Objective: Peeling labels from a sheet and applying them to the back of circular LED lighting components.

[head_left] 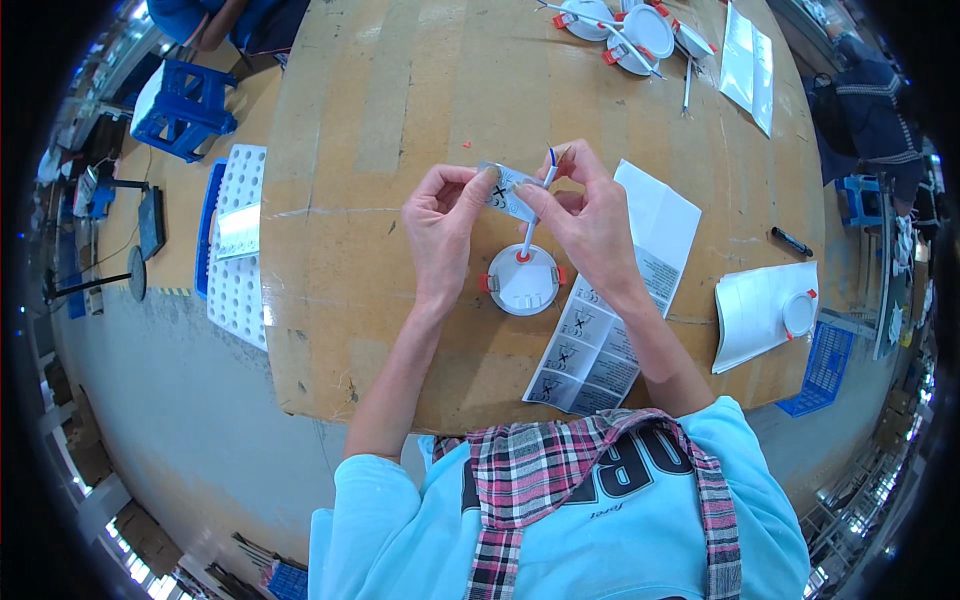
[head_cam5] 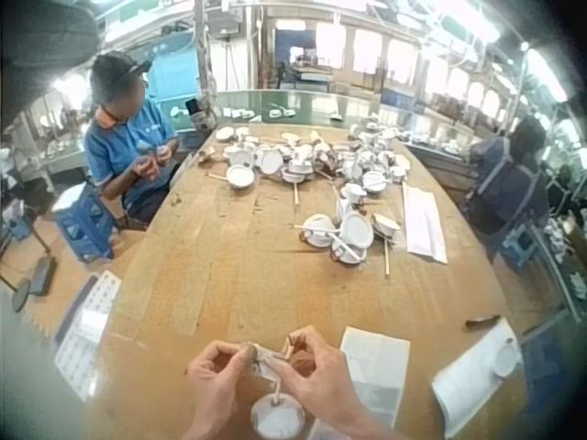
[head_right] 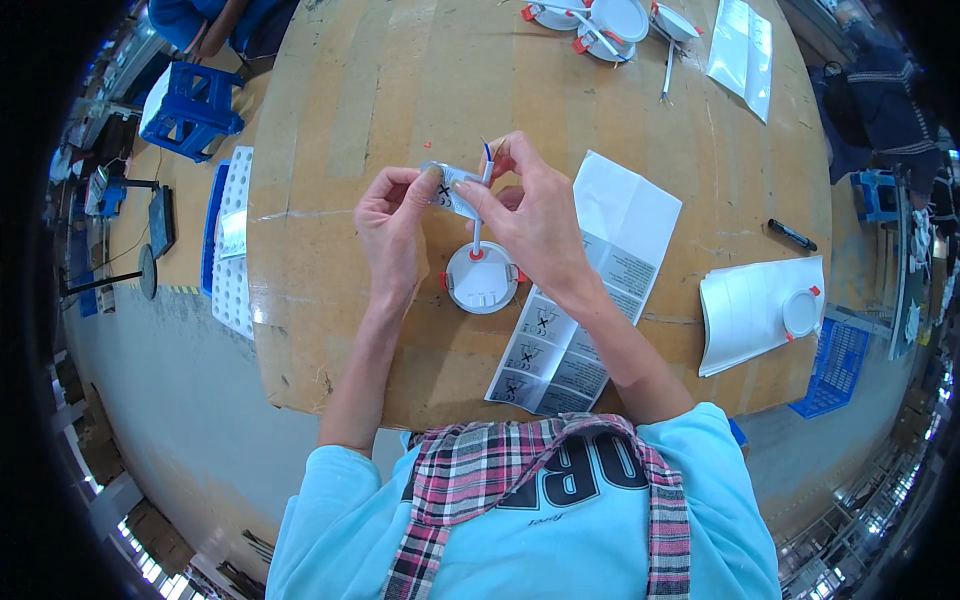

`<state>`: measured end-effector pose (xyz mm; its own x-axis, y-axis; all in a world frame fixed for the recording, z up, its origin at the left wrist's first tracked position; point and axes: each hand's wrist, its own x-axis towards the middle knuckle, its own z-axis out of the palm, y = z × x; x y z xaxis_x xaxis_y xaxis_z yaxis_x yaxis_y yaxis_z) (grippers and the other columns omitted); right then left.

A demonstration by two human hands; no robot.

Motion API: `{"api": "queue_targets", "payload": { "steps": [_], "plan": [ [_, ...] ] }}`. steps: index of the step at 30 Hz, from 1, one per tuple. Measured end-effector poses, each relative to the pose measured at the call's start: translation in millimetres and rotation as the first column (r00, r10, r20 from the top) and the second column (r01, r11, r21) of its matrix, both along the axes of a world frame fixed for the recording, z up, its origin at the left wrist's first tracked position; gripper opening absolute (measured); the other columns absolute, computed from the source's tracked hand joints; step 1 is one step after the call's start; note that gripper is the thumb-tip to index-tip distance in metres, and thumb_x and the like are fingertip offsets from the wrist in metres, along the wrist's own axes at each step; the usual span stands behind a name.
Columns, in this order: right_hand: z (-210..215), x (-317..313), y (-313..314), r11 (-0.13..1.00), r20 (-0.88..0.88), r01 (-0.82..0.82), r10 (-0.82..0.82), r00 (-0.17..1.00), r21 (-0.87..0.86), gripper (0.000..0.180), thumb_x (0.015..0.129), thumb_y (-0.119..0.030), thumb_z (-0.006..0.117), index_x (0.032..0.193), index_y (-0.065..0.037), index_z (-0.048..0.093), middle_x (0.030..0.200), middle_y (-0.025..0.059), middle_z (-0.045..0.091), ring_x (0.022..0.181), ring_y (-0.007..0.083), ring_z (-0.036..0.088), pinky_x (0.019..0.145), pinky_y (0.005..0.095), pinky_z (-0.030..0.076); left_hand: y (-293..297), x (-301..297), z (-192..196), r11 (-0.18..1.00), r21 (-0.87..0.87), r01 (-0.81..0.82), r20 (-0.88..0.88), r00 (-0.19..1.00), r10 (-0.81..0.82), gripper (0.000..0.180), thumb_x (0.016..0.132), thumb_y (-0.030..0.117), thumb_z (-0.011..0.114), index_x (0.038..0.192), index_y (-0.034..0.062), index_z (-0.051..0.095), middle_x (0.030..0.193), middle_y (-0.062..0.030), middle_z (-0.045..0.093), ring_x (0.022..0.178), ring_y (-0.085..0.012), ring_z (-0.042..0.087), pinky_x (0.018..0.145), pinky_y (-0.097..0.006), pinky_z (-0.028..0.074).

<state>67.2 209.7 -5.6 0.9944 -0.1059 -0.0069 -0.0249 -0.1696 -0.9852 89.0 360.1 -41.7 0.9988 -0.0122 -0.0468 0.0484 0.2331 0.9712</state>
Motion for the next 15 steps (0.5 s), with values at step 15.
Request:
{"api": "queue_targets", "payload": {
  "steps": [15],
  "plan": [
    [-4.3, 1.3, -3.8, 0.993, -0.035, 0.018, -0.014, 0.999, 0.118, 0.026, 0.085, -0.008, 0.07, 0.097, 0.003, 0.05, 0.083, 0.0094, 0.061, 0.062, 0.0147, 0.067, 0.05, 0.0251, 0.049, 7.8, 10.7, -5.0, 0.985, -0.125, 0.119, -0.13, 0.982, -0.135, 0.012, 0.088, 0.012, 0.07, 0.088, 0.0009, 0.065, 0.082, -0.0021, 0.066, 0.075, -0.0052, 0.059, 0.069, -0.02, 0.047]
  ]
}}
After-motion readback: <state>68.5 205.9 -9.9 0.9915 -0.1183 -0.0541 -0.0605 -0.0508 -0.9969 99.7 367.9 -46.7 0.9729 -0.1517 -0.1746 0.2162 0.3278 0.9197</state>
